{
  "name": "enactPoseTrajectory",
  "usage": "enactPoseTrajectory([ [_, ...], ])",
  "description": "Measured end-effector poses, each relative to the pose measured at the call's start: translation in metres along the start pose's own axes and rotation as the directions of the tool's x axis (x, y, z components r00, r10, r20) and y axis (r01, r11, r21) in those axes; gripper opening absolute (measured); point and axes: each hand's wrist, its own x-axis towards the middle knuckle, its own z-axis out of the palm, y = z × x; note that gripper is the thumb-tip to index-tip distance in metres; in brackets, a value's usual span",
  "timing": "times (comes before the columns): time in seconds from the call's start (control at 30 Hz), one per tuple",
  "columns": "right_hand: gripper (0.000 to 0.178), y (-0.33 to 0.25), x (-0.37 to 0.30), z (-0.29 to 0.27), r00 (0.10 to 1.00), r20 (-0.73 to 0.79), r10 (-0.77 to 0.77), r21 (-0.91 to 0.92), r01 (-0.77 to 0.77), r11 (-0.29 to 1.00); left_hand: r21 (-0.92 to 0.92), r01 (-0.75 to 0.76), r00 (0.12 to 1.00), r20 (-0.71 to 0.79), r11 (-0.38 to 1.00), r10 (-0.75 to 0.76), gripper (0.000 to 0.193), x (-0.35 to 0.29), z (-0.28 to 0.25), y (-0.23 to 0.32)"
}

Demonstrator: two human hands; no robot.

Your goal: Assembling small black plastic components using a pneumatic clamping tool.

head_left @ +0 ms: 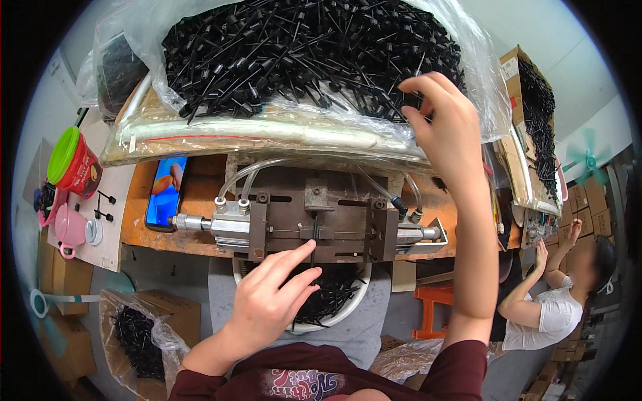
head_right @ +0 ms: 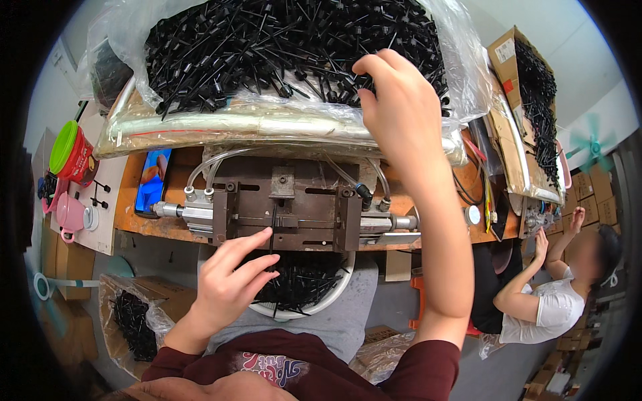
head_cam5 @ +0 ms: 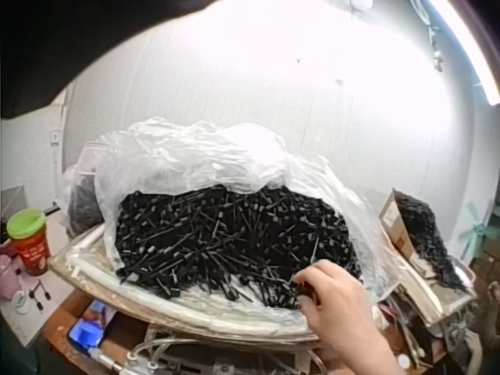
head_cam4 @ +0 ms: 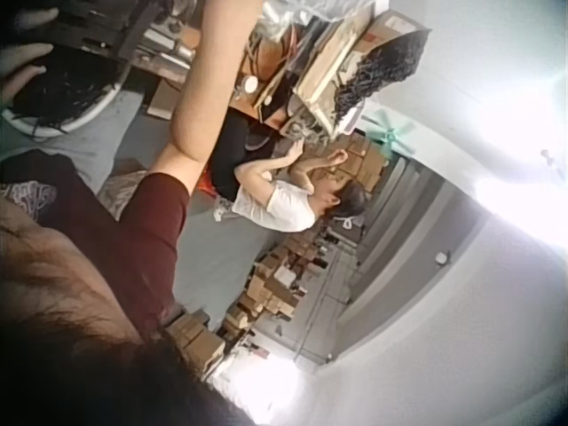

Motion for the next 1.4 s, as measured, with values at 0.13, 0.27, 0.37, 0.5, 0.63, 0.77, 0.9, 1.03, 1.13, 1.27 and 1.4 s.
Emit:
enactPoseTrajectory([
  [0.13, 0.027, 0.028, 0.026, 0.029, 0.944, 0.31, -0.113, -0.319, 0.215, 0.923, 0.121, -0.069, 0.997, 0.053, 0.99, 0.063, 0.025, -0.007, 0.025, -0.012],
  [0.27, 0.048, 0.025, 0.039, 0.043, 0.896, 0.437, -0.073, -0.11, 0.134, 0.985, 0.225, -0.09, 0.993, 0.092, 0.97, 0.07, 0.026, -0.004, 0.031, -0.01],
  [0.37, 0.054, 0.02, 0.049, 0.045, 0.848, 0.529, 0.018, -0.096, 0.039, 0.995, 0.255, -0.101, 0.99, 0.121, 0.962, 0.072, 0.025, 0.003, 0.03, -0.011],
  [0.5, 0.053, 0.018, 0.054, 0.042, 0.816, 0.576, 0.051, -0.084, -0.003, 0.996, 0.259, -0.08, 0.986, 0.164, 0.963, 0.038, 0.025, 0.004, 0.029, -0.011],
  [0.63, 0.048, 0.029, 0.053, 0.05, 0.824, 0.565, 0.022, -0.061, 0.015, 0.998, 0.249, -0.074, 0.983, 0.18, 0.966, 0.029, 0.024, 0.006, 0.029, -0.009],
  [0.77, 0.033, 0.032, 0.057, 0.038, 0.902, 0.432, 0.003, 0.158, -0.08, 0.984, 0.252, -0.072, 0.983, 0.182, 0.965, 0.025, 0.025, 0.003, 0.027, -0.012],
  [0.9, 0.029, 0.038, 0.066, 0.014, 0.859, 0.424, 0.286, 0.324, -0.439, 0.838, 0.238, -0.065, 0.984, 0.176, 0.969, 0.022, 0.025, 0.003, 0.027, -0.013],
  [1.03, 0.019, 0.045, 0.063, 0.006, 0.894, 0.262, 0.364, 0.65, -0.442, 0.619, 0.171, -0.07, 0.984, 0.176, 0.983, 0.039, 0.027, 0.005, 0.022, -0.01],
  [1.13, 0.016, 0.021, 0.047, -0.002, 0.904, 0.193, 0.381, 0.825, -0.36, 0.436, -0.027, -0.083, 0.966, 0.242, 0.996, 0.087, 0.029, 0.0, 0.001, -0.003],
  [1.27, 0.014, -0.049, -0.021, -0.015, 0.975, 0.108, 0.193, 0.751, -0.207, 0.626, -0.375, 0.122, 0.992, 0.075, 0.919, -0.101, 0.053, 0.008, -0.022, 0.013],
  [1.4, 0.03, -0.086, -0.1, 0.002, 0.962, -0.095, -0.256, 0.537, 0.266, 0.801, -0.524, 0.121, 0.963, -0.146, 0.843, -0.229, 0.049, 0.016, -0.019, 0.009],
])
